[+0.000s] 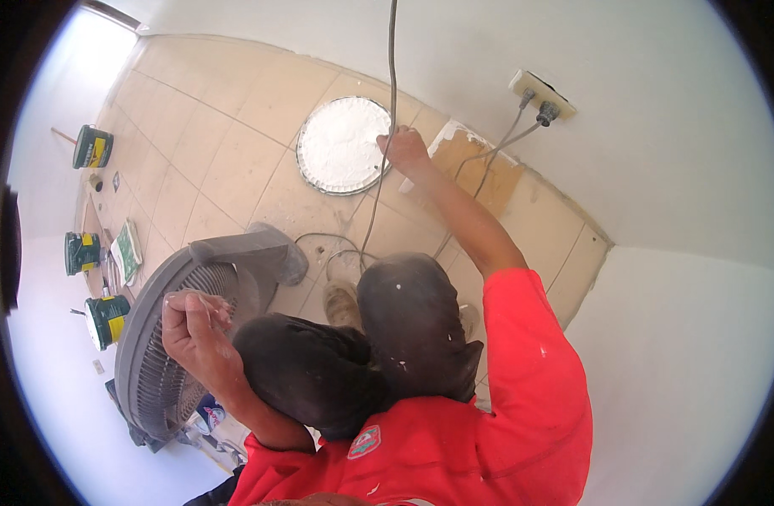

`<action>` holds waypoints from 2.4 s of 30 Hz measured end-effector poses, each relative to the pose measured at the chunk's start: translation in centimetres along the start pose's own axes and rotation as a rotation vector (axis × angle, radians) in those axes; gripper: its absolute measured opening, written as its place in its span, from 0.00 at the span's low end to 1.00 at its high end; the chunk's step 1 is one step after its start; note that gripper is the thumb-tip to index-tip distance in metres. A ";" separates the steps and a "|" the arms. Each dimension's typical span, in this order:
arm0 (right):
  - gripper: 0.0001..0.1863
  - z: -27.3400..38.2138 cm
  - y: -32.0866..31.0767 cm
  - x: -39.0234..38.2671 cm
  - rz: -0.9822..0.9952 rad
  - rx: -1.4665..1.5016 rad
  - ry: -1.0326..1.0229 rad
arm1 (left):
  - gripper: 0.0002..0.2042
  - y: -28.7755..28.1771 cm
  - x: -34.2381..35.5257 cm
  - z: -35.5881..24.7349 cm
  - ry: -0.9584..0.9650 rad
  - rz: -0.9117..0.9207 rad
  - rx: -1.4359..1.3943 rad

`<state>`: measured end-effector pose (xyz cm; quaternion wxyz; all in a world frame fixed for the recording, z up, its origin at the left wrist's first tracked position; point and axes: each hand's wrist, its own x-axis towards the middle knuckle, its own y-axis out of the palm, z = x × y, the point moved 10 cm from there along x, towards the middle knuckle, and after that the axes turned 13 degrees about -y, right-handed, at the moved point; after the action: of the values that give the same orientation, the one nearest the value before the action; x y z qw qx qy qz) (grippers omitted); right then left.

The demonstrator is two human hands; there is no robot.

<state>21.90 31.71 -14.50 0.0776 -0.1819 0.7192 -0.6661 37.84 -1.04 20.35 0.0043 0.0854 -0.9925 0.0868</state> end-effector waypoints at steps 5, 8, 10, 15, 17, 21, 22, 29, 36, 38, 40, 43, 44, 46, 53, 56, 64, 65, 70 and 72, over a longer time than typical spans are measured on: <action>0.10 -2.1 -1.3 -1.6 -0.105 0.141 0.211 | 0.08 1.0 -1.9 -1.1 0.043 -0.011 0.078; 0.14 -3.0 -0.3 -3.5 0.017 0.399 0.480 | 0.09 1.8 -3.2 -3.2 0.098 0.025 0.104; 0.19 -2.9 0.9 -5.0 0.092 0.570 0.598 | 0.10 2.1 -3.7 -4.1 0.139 0.060 0.079; 0.22 -2.4 4.8 -7.4 0.030 0.606 0.675 | 0.10 3.7 -2.8 -3.9 0.109 0.119 0.043; 0.22 -1.2 5.5 -8.3 0.046 0.601 0.698 | 0.08 3.9 -2.2 -3.2 0.082 0.123 0.041; 0.21 0.3 5.0 -9.9 0.052 0.558 0.717 | 0.07 4.5 -1.0 -2.3 0.093 0.174 0.082; 0.20 0.6 4.3 -10.2 0.042 0.540 0.714 | 0.08 4.5 -0.7 -2.1 0.102 0.183 0.086; 0.19 1.1 3.4 -11.5 0.061 0.541 0.642 | 0.10 7.1 1.4 -0.7 0.034 0.276 0.024; 0.16 3.0 -0.6 -19.5 -0.304 0.782 0.862 | 0.10 8.7 2.2 0.1 0.084 0.352 -0.051; 0.16 3.8 -2.3 -23.6 -0.328 0.787 0.933 | 0.10 9.5 2.1 0.0 0.100 0.388 -0.057; 0.16 4.7 -4.3 -27.9 -0.254 0.813 1.048 | 0.09 10.4 2.0 0.1 0.104 0.423 -0.057; 0.13 6.6 -6.9 -34.1 -0.437 0.784 1.064 | 0.10 11.0 2.1 0.1 0.111 0.443 -0.065; 0.13 7.1 -6.7 -36.7 -0.511 0.819 1.137 | 0.10 11.4 2.1 0.1 0.108 0.466 -0.062; 0.12 8.0 -5.6 -41.3 -0.661 0.891 1.281 | 0.12 12.3 2.0 0.2 0.101 0.511 -0.054; 0.12 1.3 3.0 -42.0 -0.978 1.411 1.386 | 0.11 13.2 1.9 0.7 0.115 0.522 -0.026; 0.11 -2.5 6.5 -40.2 -0.893 1.461 1.367 | 0.12 13.2 1.7 0.5 0.084 0.579 -0.072; 0.11 -2.6 7.3 -38.7 -0.772 1.476 1.381 | 0.14 15.3 10.7 16.4 -0.179 0.734 0.425; 0.11 -2.2 7.6 -39.3 -0.779 1.467 1.376 | 0.14 16.7 9.5 20.3 -0.235 0.883 0.541; 0.12 0.9 8.0 -40.4 -0.797 1.497 1.376 | 0.18 26.5 -4.5 32.2 -0.126 1.200 0.512; 0.12 1.2 7.6 -41.0 -0.821 1.487 1.375 | 0.22 30.4 -7.1 35.8 0.028 1.104 0.649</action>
<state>58.93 45.93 -27.52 -0.4782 0.0953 -0.0889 -0.8685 39.87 23.45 -20.30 -0.0544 -0.4425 -0.8134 0.3736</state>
